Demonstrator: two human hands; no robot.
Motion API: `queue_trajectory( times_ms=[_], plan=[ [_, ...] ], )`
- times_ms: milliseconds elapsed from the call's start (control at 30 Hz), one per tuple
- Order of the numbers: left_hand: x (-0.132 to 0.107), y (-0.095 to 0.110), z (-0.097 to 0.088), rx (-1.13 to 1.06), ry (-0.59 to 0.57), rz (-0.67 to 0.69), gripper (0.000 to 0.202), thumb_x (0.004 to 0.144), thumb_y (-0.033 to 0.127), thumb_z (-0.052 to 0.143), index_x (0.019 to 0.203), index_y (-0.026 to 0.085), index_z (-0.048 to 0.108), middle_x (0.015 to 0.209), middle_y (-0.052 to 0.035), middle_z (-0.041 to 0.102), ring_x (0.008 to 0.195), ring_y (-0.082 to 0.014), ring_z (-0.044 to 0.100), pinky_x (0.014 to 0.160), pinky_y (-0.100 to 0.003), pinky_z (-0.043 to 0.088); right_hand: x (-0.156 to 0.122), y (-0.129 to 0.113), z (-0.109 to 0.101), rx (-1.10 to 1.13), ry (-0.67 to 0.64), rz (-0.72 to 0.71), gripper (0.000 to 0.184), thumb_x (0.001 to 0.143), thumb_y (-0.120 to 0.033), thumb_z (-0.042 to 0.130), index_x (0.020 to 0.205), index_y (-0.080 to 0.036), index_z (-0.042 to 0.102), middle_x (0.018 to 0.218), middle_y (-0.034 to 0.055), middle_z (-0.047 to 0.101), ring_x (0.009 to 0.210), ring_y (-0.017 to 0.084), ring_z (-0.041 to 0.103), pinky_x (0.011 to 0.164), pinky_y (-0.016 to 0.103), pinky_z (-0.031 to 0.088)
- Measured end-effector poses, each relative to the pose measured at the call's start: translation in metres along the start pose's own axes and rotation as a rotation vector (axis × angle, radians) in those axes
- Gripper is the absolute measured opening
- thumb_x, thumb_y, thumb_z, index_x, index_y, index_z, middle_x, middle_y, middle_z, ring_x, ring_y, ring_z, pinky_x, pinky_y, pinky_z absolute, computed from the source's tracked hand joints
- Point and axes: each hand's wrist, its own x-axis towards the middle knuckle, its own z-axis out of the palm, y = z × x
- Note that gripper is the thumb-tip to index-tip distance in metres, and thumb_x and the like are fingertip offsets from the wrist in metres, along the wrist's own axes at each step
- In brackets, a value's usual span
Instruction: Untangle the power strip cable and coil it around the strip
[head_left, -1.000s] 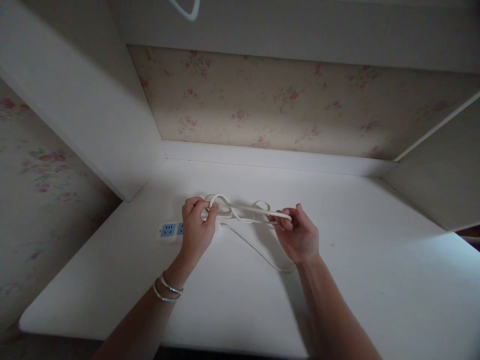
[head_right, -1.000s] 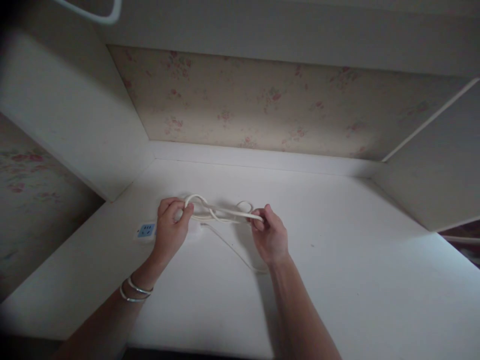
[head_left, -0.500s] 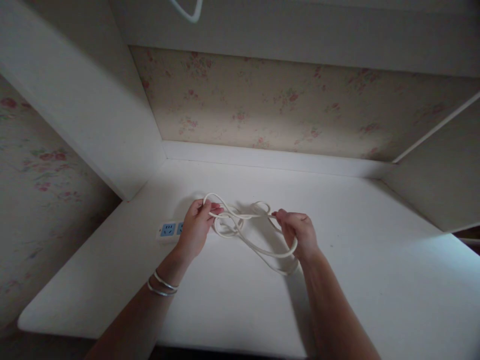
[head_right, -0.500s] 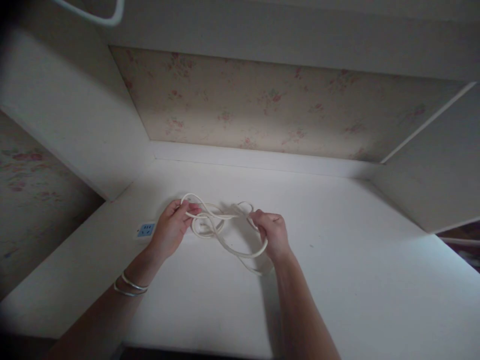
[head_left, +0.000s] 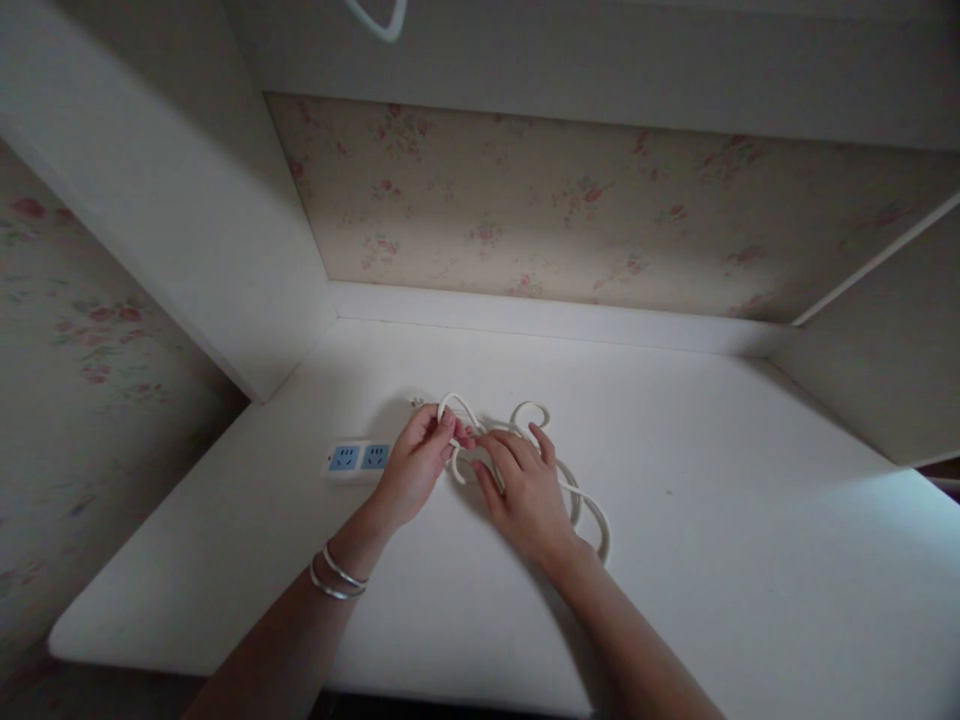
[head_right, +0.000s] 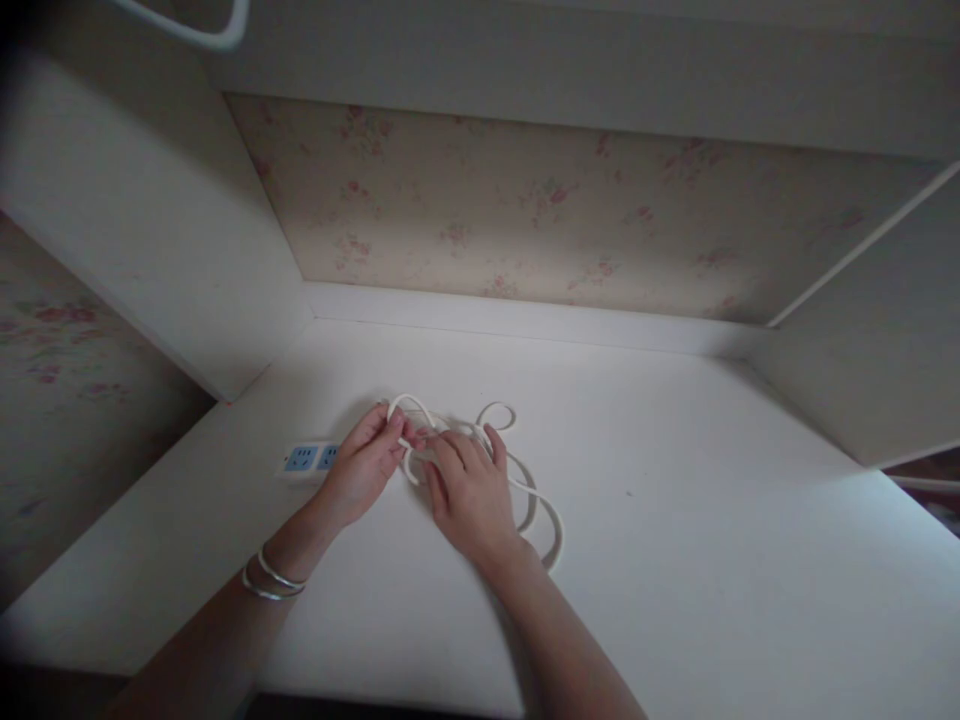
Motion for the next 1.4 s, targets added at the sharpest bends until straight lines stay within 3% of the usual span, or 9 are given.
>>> queue_trajectory(
  times_ms=[333,433,600,700,800,933,1067,1200,1400],
  plan=[
    [-0.005,-0.004,0.0,0.161,-0.091,-0.012,0.023,0.089,0.039,0.057,0.08,0.018,0.053,0.076,0.0004,0.058,0.073,-0.012,0.055,0.071,-0.025,0.043,0.001,0.024,0.007,0.042,0.08,0.019,0.034,0.088,-0.008,0.043,0.116,-0.02,0.059,0.107,0.0093,0.065,0.101,0.022,0.058,0.095,0.041,0.036],
    [-0.003,-0.006,-0.002,0.25,-0.06,-0.003,0.026,0.089,0.04,0.056,0.076,0.018,0.053,0.071,0.0007,0.058,0.069,-0.0119,0.054,0.077,-0.027,0.045,0.004,0.032,-0.001,0.329,0.238,0.258,0.019,0.091,-0.019,0.045,0.103,-0.019,0.06,0.093,0.0081,0.063,0.084,0.021,0.058,0.077,0.035,0.044],
    [0.001,-0.01,-0.003,0.354,0.03,-0.001,0.033,0.091,0.046,0.05,0.073,0.019,0.048,0.064,0.0052,0.052,0.053,-0.0079,0.05,0.078,-0.03,0.05,0.01,0.038,-0.02,1.166,0.337,0.585,0.013,0.082,-0.032,0.062,0.089,-0.021,0.06,0.071,-0.002,0.056,0.057,0.011,0.049,0.056,0.025,0.037],
    [0.002,-0.011,-0.001,0.442,0.089,-0.003,0.034,0.091,0.049,0.045,0.076,0.019,0.047,0.071,0.0048,0.054,0.047,-0.0062,0.051,0.063,-0.026,0.05,0.009,0.035,-0.032,1.461,0.24,0.6,0.016,0.078,-0.034,0.067,0.079,-0.019,0.06,0.055,-0.0066,0.043,0.045,0.007,0.035,0.052,0.025,0.033],
    [0.002,-0.012,-0.001,0.555,0.135,-0.011,0.035,0.092,0.05,0.041,0.08,0.018,0.049,0.078,0.0011,0.061,0.047,-0.0072,0.054,0.048,-0.022,0.042,0.0,0.037,-0.042,1.47,0.045,0.535,0.03,0.076,-0.044,0.071,0.067,-0.018,0.06,0.046,-0.0082,0.031,0.043,0.007,0.027,0.048,0.026,0.027],
    [0.004,-0.013,-0.005,0.638,0.171,-0.005,0.035,0.093,0.05,0.038,0.088,0.019,0.054,0.074,0.0008,0.064,0.048,-0.0085,0.056,0.052,-0.023,0.044,-0.011,0.047,-0.056,1.483,-0.141,0.416,0.038,0.073,-0.044,0.074,0.052,-0.018,0.056,0.043,-0.0063,0.034,0.043,0.008,0.029,0.047,0.026,0.023],
    [0.006,-0.015,-0.011,0.712,0.253,0.02,0.033,0.093,0.049,0.04,0.091,0.02,0.055,0.052,0.006,0.05,0.053,-0.013,0.059,0.056,-0.024,0.043,-0.009,0.052,-0.071,1.812,0.246,0.321,0.032,0.083,-0.044,0.065,0.062,-0.022,0.059,0.041,-0.013,0.011,0.033,0.006,0.011,0.046,0.027,0.03],
    [0.007,-0.015,-0.012,0.78,0.288,0.027,0.035,0.092,0.051,0.04,0.09,0.02,0.056,0.053,0.0049,0.051,0.053,-0.014,0.057,0.051,-0.023,0.039,0.0,0.055,-0.083,1.934,0.604,0.394,0.03,0.095,-0.04,0.051,0.071,-0.022,0.056,0.043,-0.0128,0.015,0.034,0.006,0.009,0.046,0.023,0.034],
    [0.006,-0.013,-0.014,0.844,0.24,-0.017,0.045,0.091,0.058,0.037,0.098,0.02,0.061,0.052,0.0032,0.056,0.051,-0.0143,0.055,0.05,-0.023,0.036,0.008,0.064,-0.073,1.675,0.58,0.599,0.026,0.086,-0.031,0.059,0.063,-0.02,0.051,0.049,-0.0084,0.036,0.042,0.007,0.035,0.051,0.024,0.038]
  ],
)
